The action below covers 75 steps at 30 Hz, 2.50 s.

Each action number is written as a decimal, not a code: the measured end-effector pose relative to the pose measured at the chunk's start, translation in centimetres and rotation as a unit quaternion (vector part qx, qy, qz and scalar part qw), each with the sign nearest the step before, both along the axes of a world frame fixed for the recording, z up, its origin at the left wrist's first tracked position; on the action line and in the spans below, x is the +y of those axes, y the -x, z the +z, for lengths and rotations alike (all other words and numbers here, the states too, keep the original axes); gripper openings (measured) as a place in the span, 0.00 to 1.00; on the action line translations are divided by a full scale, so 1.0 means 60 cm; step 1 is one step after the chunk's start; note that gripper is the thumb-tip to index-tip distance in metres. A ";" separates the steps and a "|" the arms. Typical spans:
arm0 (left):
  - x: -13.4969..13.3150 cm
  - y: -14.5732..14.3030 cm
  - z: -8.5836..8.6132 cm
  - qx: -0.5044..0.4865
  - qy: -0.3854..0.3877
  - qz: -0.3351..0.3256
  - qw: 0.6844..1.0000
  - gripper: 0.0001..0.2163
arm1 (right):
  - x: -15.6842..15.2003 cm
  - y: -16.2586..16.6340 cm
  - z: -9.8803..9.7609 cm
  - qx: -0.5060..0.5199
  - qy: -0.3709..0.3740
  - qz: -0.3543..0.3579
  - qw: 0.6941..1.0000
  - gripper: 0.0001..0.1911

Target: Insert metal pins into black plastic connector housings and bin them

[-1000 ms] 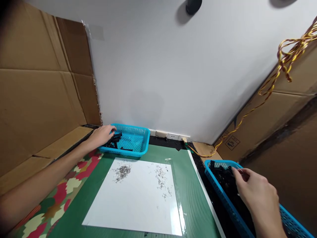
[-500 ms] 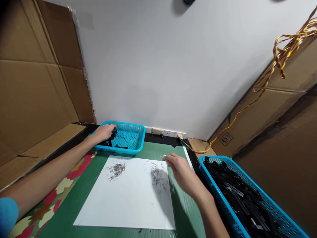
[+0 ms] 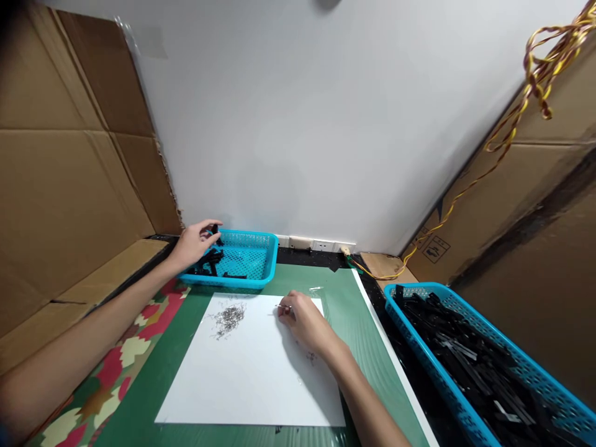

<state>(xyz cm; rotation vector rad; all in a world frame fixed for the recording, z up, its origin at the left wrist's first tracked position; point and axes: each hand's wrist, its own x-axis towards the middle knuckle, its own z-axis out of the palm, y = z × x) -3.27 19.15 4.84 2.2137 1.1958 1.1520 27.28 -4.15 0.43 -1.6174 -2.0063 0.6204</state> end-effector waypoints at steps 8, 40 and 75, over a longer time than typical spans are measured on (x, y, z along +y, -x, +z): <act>-0.183 -0.046 -0.010 -0.237 0.160 -0.174 0.943 0.23 | -0.010 -0.007 -0.003 -0.006 -0.009 0.014 1.000 0.10; -0.349 -0.086 -0.134 -0.292 0.408 -0.210 0.839 0.22 | -0.011 -0.013 0.006 0.032 -0.007 0.020 0.999 0.08; -0.377 -0.077 -0.094 -0.112 0.271 -0.187 0.938 0.11 | -0.034 0.076 -0.008 0.394 0.088 -0.018 0.915 0.18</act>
